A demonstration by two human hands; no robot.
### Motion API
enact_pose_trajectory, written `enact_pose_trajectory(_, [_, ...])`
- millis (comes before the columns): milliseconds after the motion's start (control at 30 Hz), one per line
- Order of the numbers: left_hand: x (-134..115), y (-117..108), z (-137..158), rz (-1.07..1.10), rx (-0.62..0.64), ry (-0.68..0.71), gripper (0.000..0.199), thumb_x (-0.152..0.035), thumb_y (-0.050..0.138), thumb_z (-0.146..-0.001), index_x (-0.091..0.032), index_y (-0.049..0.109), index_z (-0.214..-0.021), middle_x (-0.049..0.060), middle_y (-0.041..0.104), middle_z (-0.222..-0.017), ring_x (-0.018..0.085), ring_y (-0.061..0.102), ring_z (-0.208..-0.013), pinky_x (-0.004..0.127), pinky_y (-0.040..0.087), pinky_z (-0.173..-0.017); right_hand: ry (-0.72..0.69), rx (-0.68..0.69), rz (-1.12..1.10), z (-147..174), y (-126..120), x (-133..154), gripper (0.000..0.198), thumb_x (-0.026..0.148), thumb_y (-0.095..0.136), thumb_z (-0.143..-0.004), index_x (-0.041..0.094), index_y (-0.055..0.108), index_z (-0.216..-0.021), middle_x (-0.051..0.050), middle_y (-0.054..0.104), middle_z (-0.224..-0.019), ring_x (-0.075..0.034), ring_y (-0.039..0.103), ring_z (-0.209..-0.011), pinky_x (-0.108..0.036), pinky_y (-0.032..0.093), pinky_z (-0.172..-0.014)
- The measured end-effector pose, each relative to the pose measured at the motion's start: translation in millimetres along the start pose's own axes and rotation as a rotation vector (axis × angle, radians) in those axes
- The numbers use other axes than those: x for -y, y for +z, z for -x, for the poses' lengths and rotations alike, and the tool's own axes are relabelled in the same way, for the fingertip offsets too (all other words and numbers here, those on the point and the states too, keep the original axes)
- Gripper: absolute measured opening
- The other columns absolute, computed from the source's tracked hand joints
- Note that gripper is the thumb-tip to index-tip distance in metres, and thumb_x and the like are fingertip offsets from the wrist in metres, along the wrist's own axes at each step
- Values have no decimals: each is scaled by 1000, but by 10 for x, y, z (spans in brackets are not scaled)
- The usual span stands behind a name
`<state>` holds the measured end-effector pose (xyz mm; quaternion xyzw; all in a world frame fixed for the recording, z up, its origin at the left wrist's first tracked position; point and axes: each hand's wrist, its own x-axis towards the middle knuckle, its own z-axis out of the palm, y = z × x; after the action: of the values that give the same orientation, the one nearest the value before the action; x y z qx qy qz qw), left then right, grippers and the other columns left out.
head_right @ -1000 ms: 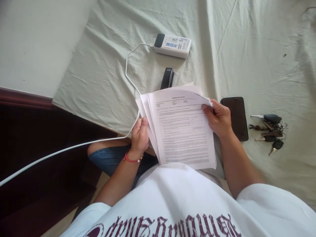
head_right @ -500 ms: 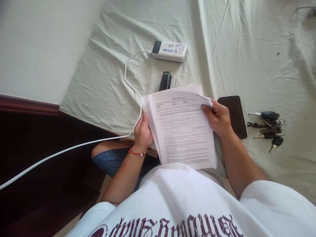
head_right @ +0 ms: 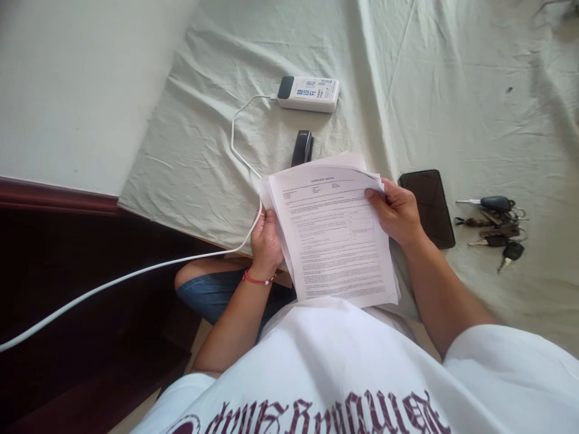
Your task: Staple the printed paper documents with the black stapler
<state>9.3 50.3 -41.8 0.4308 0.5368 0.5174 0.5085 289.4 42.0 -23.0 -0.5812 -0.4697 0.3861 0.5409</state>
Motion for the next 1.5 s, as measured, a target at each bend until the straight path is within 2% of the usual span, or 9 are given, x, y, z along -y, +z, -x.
enact_pose_trajectory(200, [-27, 10, 0, -67, -10, 51, 61, -68, 50, -95, -27, 60, -139, 8, 68, -135, 23, 60, -132, 37, 45, -114, -13, -4, 8, 9, 53, 16, 25, 48, 77, -84, 25, 77, -95, 2, 67, -76, -18, 62, -67, -31, 54, -58])
enact_pose_trajectory(367, [-115, 32, 3, -31, 27, 31, 55, -64, 51, -97, -27, 59, -137, 7, 69, -133, 22, 63, -127, 35, 48, -110, 11, 4, -24, 32, 109, 71, 27, 47, 77, -84, 24, 77, -100, 1, 70, -80, -19, 63, -69, -30, 52, -58])
enact_pose_trajectory(533, [-120, 23, 4, -23, 2, 25, 52, -61, 53, -97, -25, 62, -133, 8, 69, -133, 22, 62, -128, 35, 45, -112, 12, 32, -12, 53, 116, 87, 26, 45, 74, -87, 22, 77, -99, 1, 69, -79, -17, 62, -66, -29, 49, -57])
enact_pose_trajectory(733, [-88, 24, -16, 103, 31, 1, 46, -57, 58, -96, -26, 63, -129, 7, 70, -132, 22, 64, -125, 36, 48, -111, 9, 50, 37, 56, 99, 63, 27, 47, 73, -88, 22, 76, -99, 1, 67, -77, -16, 59, -64, -28, 47, -56])
enact_pose_trajectory(833, [-67, 20, -32, 145, 6, -35, 48, -59, 61, -94, -24, 66, -126, 8, 70, -131, 24, 64, -127, 38, 46, -113, 8, 63, 43, 51, 96, 64, 28, 50, 73, -88, 22, 74, -96, 1, 65, -76, -15, 57, -63, -28, 46, -54])
enact_pose_trajectory(933, [-32, 5, -43, 161, -44, -49, 48, -59, 64, -91, -23, 68, -123, 8, 71, -130, 24, 64, -126, 38, 46, -114, -14, 15, 75, 36, 98, 66, 29, 51, 74, -87, 22, 70, -91, 3, 60, -70, -13, 51, -59, -26, 41, -51])
enact_pose_trajectory(1133, [4, -3, -37, 125, -105, -64, 50, -59, 66, -90, -23, 69, -124, 5, 73, -128, 24, 63, -129, 36, 44, -115, -82, -99, 56, 13, 94, 84, 28, 48, 79, -85, 22, 66, -85, 4, 56, -71, -11, 47, -60, -26, 38, -54])
enact_pose_trajectory(1500, [24, -12, -9, 96, -37, -46, 50, -56, 63, -94, -27, 66, -134, 4, 69, -135, 23, 56, -137, 39, 41, -120, -151, -199, 50, 0, 60, 67, 30, 51, 80, -83, 24, 67, -79, 4, 52, -67, -12, 44, -56, -28, 35, -51])
